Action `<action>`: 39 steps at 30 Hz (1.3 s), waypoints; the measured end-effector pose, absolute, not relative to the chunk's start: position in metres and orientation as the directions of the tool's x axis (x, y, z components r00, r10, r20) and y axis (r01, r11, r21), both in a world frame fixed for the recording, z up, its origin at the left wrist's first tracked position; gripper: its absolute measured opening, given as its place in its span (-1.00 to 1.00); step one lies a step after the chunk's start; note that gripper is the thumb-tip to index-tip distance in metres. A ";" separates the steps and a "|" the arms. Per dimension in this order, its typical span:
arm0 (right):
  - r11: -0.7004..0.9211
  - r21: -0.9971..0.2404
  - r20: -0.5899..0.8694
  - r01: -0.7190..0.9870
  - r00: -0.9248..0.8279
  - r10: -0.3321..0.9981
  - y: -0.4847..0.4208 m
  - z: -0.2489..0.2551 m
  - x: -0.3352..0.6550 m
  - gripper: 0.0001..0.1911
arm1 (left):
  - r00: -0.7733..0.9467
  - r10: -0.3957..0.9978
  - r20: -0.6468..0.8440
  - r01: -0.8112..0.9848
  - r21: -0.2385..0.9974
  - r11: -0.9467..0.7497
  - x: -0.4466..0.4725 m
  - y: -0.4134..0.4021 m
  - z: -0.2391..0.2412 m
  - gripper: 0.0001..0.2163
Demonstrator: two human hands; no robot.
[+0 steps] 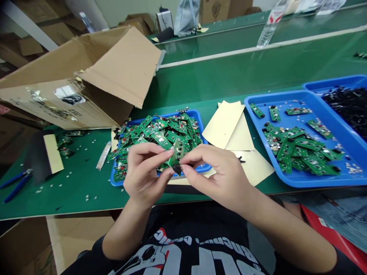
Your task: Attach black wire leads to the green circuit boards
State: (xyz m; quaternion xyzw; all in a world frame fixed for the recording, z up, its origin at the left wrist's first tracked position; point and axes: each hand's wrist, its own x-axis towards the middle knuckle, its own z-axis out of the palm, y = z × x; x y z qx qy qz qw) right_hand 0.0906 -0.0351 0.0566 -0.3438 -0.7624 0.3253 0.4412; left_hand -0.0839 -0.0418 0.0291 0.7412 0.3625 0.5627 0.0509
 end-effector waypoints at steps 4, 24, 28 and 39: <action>0.657 -0.680 0.546 0.326 -0.373 0.750 -0.034 0.057 0.090 -0.90 | 0.158 0.742 0.652 0.219 0.709 -0.670 -0.079 -0.048 0.028 -0.66; 0.780 -0.359 0.509 0.512 -0.593 0.624 -0.027 0.057 0.096 -0.82 | 0.109 0.812 0.573 0.529 0.658 -0.536 -0.071 -0.053 0.040 -0.82; 0.786 -0.336 0.524 0.519 -0.591 0.613 -0.024 0.057 0.098 -0.81 | 0.097 0.871 0.482 0.511 0.727 -0.459 -0.070 -0.054 0.042 -0.85; 0.804 -0.227 0.569 0.549 -0.595 0.567 -0.025 0.050 0.096 -0.76 | 0.018 0.938 0.345 0.400 0.857 -0.323 -0.065 -0.052 0.040 -0.85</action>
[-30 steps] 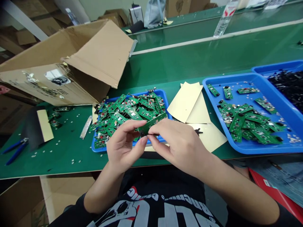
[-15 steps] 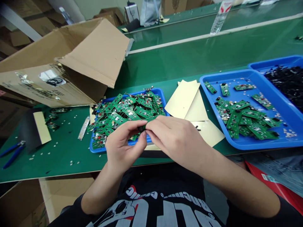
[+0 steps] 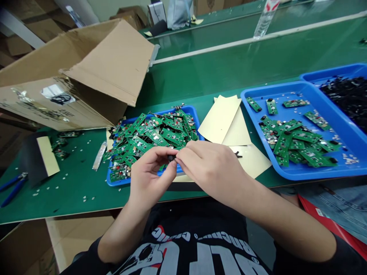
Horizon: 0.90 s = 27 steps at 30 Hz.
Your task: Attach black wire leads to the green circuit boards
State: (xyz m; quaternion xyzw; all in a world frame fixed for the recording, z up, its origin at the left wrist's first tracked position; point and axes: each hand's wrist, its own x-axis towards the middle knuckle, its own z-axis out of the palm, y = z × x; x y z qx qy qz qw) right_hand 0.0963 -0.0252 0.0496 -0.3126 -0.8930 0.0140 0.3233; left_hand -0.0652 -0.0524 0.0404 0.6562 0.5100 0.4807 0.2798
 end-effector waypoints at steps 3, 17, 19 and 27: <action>0.811 -0.186 0.582 0.554 -0.603 0.545 -0.024 0.047 0.097 -0.78 | 0.013 0.928 0.371 0.466 0.819 -0.334 -0.066 -0.052 0.038 -0.87; 0.808 -0.064 0.679 0.586 -0.568 0.466 -0.016 0.036 0.091 -0.78 | 0.093 0.818 0.567 0.617 0.612 -0.494 -0.059 -0.048 0.031 -0.84; 0.791 -0.096 0.686 0.604 -0.536 0.493 -0.016 0.033 0.088 -0.79 | 0.095 0.820 0.564 0.627 0.606 -0.490 -0.060 -0.045 0.032 -0.83; 0.711 -0.348 0.647 0.611 -0.392 0.654 -0.012 0.020 0.084 -0.74 | 0.142 0.840 0.524 0.655 0.586 -0.477 -0.061 -0.032 0.031 -0.82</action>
